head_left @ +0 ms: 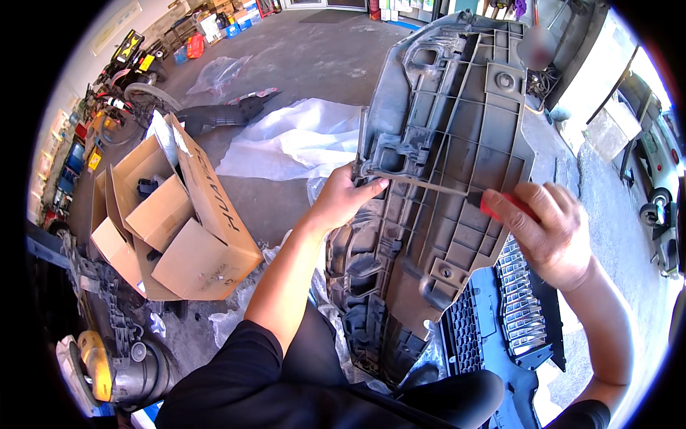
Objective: The person manipulates large plastic automotive bumper and grille components by hand and uses a flathead screwdriver to pry or detach clips and panels.
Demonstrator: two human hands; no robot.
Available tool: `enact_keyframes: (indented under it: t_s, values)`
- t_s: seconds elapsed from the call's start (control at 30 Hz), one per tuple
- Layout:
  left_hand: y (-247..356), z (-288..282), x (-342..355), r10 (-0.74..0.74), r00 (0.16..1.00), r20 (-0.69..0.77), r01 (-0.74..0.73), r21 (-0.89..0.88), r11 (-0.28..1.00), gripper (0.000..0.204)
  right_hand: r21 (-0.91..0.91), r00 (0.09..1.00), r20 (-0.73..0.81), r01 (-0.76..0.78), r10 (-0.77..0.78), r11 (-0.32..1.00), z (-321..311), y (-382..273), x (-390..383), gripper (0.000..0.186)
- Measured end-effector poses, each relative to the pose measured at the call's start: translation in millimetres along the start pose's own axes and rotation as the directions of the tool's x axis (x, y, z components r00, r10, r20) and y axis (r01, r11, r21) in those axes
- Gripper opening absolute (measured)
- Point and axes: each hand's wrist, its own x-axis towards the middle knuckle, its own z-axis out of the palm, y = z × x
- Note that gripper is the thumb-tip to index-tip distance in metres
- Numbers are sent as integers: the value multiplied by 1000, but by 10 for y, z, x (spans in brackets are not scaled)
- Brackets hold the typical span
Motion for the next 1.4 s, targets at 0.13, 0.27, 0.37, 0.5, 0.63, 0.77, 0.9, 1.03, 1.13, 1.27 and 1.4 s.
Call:
enact_keyframes:
  t_s: [0.13, 0.27, 0.37, 0.5, 0.63, 0.77, 0.9, 1.03, 1.13, 1.27, 1.4]
  values:
    - [-10, -43, -1, 122, 991, 53, -124, 55, 991, 44, 423, 875, 143, -476, 463, 771, 45, -176, 20, 40]
    - [20, -91, -45, 152, 965, 213, -34, -474, 880, 66, 441, 571, 654, -821, 496, 362, -87, -152, 90, 32]
    - [54, -50, 41, -64, 994, 90, 100, -491, 865, 76, 406, 471, 782, -882, 408, 239, -125, -133, 175, 35]
    - [107, -64, 56, -100, 989, 112, 135, -377, 916, 67, 397, 469, 730, -883, 497, 251, -155, -167, 287, 35]
    - [119, -15, 61, -35, 995, 88, 70, -440, 895, 69, 387, 519, 669, -855, 533, 346, -168, -125, 315, 33]
    - [127, 0, 81, -155, 985, 75, 172, -403, 899, 70, 222, 871, 330, -446, 364, 867, -49, -121, 186, 31]
    - [139, 6, 82, -199, 974, 109, 227, -451, 863, 71, -70, 977, 90, -187, 193, 980, 69, -137, 140, 33]
    - [119, 22, 57, -181, 981, 75, 196, -427, 883, 69, 370, 906, 74, -413, 417, 832, -18, -262, 235, 30]
    - [91, 7, 67, -238, 968, 77, 248, -424, 871, 69, 434, 263, 849, -843, 459, -319, -106, -138, 338, 34]
    - [44, 9, 85, -214, 972, 95, 234, -465, 854, 69, 316, 423, 803, -900, 421, 301, -7, -76, 253, 32]
    - [48, 3, 76, -263, 961, 92, 274, -471, 838, 69, 271, 821, 419, -520, 387, 810, 203, -65, 41, 25]
